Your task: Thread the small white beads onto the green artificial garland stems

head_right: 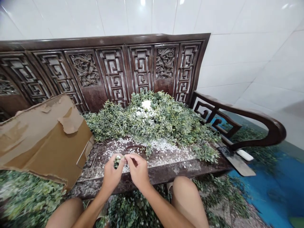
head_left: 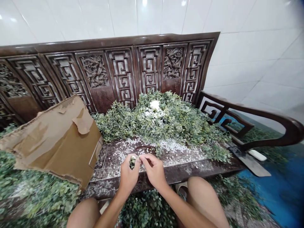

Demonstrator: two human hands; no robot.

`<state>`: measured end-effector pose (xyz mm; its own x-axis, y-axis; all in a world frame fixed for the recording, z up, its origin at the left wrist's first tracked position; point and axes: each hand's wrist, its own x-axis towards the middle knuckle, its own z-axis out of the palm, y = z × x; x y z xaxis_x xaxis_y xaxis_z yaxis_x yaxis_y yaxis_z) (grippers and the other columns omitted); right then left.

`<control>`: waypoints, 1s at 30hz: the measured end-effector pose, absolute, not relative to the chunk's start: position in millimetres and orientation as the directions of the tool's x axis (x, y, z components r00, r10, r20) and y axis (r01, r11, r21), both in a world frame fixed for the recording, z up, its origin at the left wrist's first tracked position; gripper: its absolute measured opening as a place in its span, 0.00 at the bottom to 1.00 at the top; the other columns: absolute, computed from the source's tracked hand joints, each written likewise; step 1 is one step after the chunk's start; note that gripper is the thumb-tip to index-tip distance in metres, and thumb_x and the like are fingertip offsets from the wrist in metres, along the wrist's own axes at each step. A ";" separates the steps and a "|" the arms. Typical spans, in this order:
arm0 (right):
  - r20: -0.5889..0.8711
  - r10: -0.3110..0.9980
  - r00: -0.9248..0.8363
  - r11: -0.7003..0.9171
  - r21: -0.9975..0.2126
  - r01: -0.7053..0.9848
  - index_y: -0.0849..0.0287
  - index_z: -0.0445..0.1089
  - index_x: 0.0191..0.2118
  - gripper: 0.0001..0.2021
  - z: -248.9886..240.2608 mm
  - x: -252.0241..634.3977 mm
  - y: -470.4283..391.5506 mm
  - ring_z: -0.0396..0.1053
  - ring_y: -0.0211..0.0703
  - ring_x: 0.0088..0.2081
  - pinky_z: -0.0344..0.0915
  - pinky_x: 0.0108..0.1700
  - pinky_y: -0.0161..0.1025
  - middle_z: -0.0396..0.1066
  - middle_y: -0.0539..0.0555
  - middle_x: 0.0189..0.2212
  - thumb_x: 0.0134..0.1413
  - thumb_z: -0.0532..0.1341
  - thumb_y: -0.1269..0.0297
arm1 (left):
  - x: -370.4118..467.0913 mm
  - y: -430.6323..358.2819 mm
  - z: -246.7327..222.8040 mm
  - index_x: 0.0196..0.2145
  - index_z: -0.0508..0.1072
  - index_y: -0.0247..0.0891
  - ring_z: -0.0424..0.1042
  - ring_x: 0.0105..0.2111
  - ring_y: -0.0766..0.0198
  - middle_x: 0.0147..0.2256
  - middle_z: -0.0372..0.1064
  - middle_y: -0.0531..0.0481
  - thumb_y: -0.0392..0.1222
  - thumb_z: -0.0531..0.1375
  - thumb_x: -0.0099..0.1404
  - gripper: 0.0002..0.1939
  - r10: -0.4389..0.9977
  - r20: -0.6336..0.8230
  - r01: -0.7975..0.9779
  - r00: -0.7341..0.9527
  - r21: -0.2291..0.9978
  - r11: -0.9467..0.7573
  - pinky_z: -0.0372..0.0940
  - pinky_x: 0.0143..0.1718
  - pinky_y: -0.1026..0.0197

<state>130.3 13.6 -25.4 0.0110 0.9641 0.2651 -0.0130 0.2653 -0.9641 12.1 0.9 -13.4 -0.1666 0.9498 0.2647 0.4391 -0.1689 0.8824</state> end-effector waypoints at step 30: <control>0.389 0.871 -0.301 0.437 -0.892 0.112 0.56 0.75 0.38 0.08 -4.9 170.7 -26.0 0.69 0.39 0.33 0.67 0.36 0.35 0.69 0.52 0.33 0.53 0.60 0.69 | 15.9 -37.9 2.9 0.26 0.70 0.39 0.69 0.34 0.57 0.28 0.71 0.50 0.55 0.54 0.62 0.18 0.993 0.103 0.345 0.060 0.931 -0.117 0.62 0.38 0.61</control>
<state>170.7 -26.0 -4.9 -0.3012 0.8706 0.3890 0.1122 0.4374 -0.8922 15.9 -37.9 2.9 0.0602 0.9929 0.1025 0.3452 -0.1171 0.9312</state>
